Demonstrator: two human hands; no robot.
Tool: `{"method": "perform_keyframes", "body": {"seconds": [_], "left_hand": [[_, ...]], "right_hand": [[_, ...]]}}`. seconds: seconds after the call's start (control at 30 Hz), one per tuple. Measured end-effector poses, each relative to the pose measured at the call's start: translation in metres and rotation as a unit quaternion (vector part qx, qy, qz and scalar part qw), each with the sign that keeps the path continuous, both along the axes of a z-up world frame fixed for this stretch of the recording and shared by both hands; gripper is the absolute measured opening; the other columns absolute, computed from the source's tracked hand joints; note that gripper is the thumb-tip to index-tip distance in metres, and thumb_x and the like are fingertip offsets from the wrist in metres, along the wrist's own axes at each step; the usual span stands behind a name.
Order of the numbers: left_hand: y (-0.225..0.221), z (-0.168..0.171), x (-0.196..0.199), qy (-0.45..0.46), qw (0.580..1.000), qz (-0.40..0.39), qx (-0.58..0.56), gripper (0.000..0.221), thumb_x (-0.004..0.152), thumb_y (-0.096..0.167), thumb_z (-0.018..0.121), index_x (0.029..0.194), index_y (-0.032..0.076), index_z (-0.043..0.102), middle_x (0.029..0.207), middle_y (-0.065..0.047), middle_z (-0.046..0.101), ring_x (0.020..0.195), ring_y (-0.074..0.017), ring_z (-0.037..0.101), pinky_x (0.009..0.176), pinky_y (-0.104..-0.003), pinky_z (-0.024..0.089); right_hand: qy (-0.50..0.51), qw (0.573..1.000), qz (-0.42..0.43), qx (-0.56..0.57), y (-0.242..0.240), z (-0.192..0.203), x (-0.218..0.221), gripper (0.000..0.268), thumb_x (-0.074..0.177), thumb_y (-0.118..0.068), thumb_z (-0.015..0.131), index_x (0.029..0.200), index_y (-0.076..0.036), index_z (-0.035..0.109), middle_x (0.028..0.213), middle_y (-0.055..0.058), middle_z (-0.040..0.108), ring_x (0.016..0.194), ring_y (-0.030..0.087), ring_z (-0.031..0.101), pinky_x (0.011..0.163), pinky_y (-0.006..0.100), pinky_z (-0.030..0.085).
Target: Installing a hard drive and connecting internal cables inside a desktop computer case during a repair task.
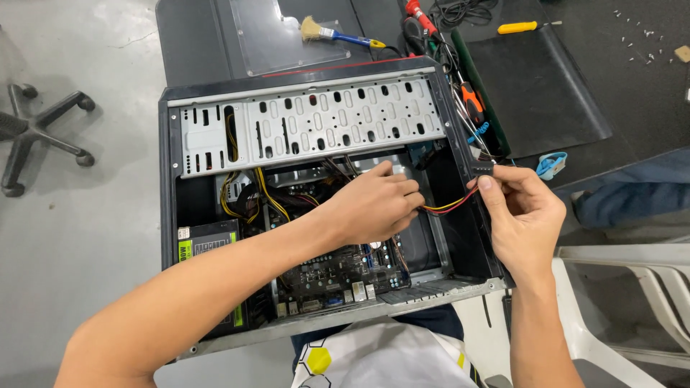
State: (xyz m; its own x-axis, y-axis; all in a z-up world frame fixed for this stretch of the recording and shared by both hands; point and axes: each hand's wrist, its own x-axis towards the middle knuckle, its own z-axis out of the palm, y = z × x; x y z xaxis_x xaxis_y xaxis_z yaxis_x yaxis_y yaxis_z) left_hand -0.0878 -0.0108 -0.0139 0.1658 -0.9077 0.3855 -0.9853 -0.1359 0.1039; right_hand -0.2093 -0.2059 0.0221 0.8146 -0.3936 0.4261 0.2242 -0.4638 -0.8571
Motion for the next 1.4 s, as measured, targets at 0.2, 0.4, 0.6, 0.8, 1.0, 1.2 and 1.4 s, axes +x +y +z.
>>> {"method": "perform_keyframes", "body": {"seconds": [0.2, 0.4, 0.6, 0.8, 1.0, 1.2, 1.4], "left_hand": [[0.002, 0.01, 0.0, 0.029, 1.0, -0.006, -0.008, 0.014, 0.095, 0.017, 0.065, 0.101, 0.006, 0.071, 0.106, -0.008, 0.061, 0.099, -0.026, 0.059, 0.081, -0.039, 0.045], [0.002, 0.052, 0.021, -0.05, 0.997, 0.052, 0.003, 0.059, 0.081, 0.053, 0.071, 0.119, 0.008, 0.071, 0.13, -0.014, 0.055, 0.125, -0.028, 0.051, 0.102, -0.045, 0.043], [-0.019, 0.059, 0.064, -0.033, 0.999, 0.027, -0.016, 0.076, 0.066, 0.039, 0.091, 0.136, 0.023, 0.066, 0.146, -0.007, 0.046, 0.144, -0.0315, 0.034, 0.111, -0.052, 0.034], [-0.045, 0.029, 0.088, 0.055, 0.998, 0.023, -0.03, 0.061, 0.07, 0.027, 0.094, 0.122, 0.023, 0.061, 0.151, -0.004, 0.043, 0.148, -0.0289, 0.033, 0.113, -0.055, 0.038], [-0.046, 0.024, 0.093, 0.095, 0.994, 0.008, -0.045, 0.047, 0.081, 0.015, 0.088, 0.119, 0.02, 0.061, 0.145, -0.006, 0.049, 0.139, -0.033, 0.048, 0.108, -0.053, 0.046], [-0.05, 0.014, 0.096, 0.073, 0.996, 0.017, -0.053, 0.048, 0.083, 0.016, 0.089, 0.121, 0.023, 0.06, 0.145, -0.001, 0.049, 0.138, -0.0299, 0.051, 0.106, -0.05, 0.048], [-0.054, 0.01, 0.099, 0.124, 0.988, -0.014, -0.096, 0.046, 0.079, 0.01, 0.091, 0.114, 0.023, 0.063, 0.14, 0.0, 0.052, 0.133, -0.0339, 0.056, 0.104, -0.054, 0.052]], "right_hand": [[0.009, 0.999, -0.013, -0.049, -0.013, -0.009, 0.007, 0.011, 0.103, 0.001, 0.077, 0.11, 0.008, 0.071, 0.082, 0.014, 0.069, 0.072, 0.008, 0.055, 0.066, 0.027, 0.049], [0.022, 0.939, 0.0, -0.344, -0.012, 0.012, 0.027, 0.009, 0.093, -0.017, 0.083, 0.095, -0.01, 0.078, 0.121, 0.005, 0.06, 0.103, 0.027, 0.053, 0.087, 0.04, 0.043], [0.083, 0.896, -0.022, -0.437, 0.013, 0.03, 0.037, 0.008, 0.088, -0.01, 0.082, 0.087, -0.003, 0.079, 0.145, 0.018, 0.051, 0.127, 0.041, 0.039, 0.093, 0.05, 0.026], [0.077, 0.859, -0.055, -0.503, 0.0, -0.012, 0.057, 0.01, 0.083, -0.02, 0.082, 0.081, -0.011, 0.079, 0.158, 0.019, 0.048, 0.138, 0.038, 0.035, 0.097, 0.054, 0.021], [0.092, 0.861, -0.045, -0.499, 0.004, -0.008, 0.059, 0.01, 0.087, -0.014, 0.08, 0.085, -0.004, 0.078, 0.163, 0.023, 0.044, 0.138, 0.041, 0.034, 0.095, 0.06, 0.023], [0.115, 0.845, -0.067, -0.518, -0.006, -0.02, 0.057, 0.014, 0.088, -0.025, 0.081, 0.086, -0.011, 0.079, 0.16, 0.021, 0.051, 0.138, 0.035, 0.038, 0.096, 0.055, 0.021], [0.117, 0.848, -0.064, -0.513, -0.006, -0.019, 0.058, 0.012, 0.091, -0.025, 0.081, 0.088, -0.013, 0.079, 0.157, 0.019, 0.057, 0.132, 0.034, 0.043, 0.094, 0.055, 0.022]]}}
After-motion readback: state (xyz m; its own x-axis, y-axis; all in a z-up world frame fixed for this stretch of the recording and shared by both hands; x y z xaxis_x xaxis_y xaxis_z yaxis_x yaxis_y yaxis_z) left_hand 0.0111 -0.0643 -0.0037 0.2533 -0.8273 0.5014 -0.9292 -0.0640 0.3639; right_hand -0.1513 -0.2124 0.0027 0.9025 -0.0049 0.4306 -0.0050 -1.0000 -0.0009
